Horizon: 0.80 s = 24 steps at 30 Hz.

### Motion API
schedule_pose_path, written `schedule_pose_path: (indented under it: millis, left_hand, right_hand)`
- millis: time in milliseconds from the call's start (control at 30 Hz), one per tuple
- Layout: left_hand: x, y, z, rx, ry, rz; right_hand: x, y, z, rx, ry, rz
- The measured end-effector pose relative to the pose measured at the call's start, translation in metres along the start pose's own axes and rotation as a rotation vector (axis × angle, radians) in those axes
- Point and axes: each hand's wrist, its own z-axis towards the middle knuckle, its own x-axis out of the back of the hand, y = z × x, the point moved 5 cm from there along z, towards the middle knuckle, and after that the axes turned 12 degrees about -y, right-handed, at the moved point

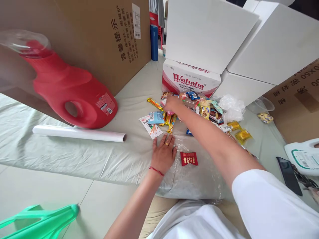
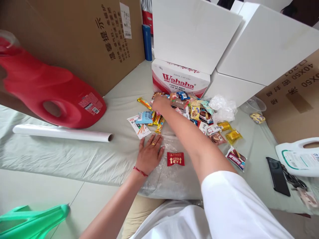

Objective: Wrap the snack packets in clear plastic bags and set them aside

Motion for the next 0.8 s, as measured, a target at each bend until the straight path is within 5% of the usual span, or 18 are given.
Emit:
schedule_pose_path:
  millis: [300,367,600,700,800]
  left_hand:
    - [0.0,-0.001,0.0,-0.005,0.007,-0.006]
    - [-0.001,-0.001,0.0,-0.004,0.006,0.001]
    - [-0.002,0.0,0.001,0.007,0.001,0.06]
    - [-0.002,0.001,0.001,0.004,0.005,0.076]
    - [-0.002,0.001,0.002,0.001,0.006,0.07]
  right_hand:
    - [0.031,0.133,-0.124,-0.163,0.274,0.124]
    - [0.029,0.126,-0.124,-0.196,0.286,0.197]
    - [-0.012,0.019,-0.042,-0.209,0.076,0.118]
    - [-0.026,0.004,-0.028,-0.187,0.012,0.103]
    - [-0.023,0.01,-0.048,-0.102,0.046,0.067]
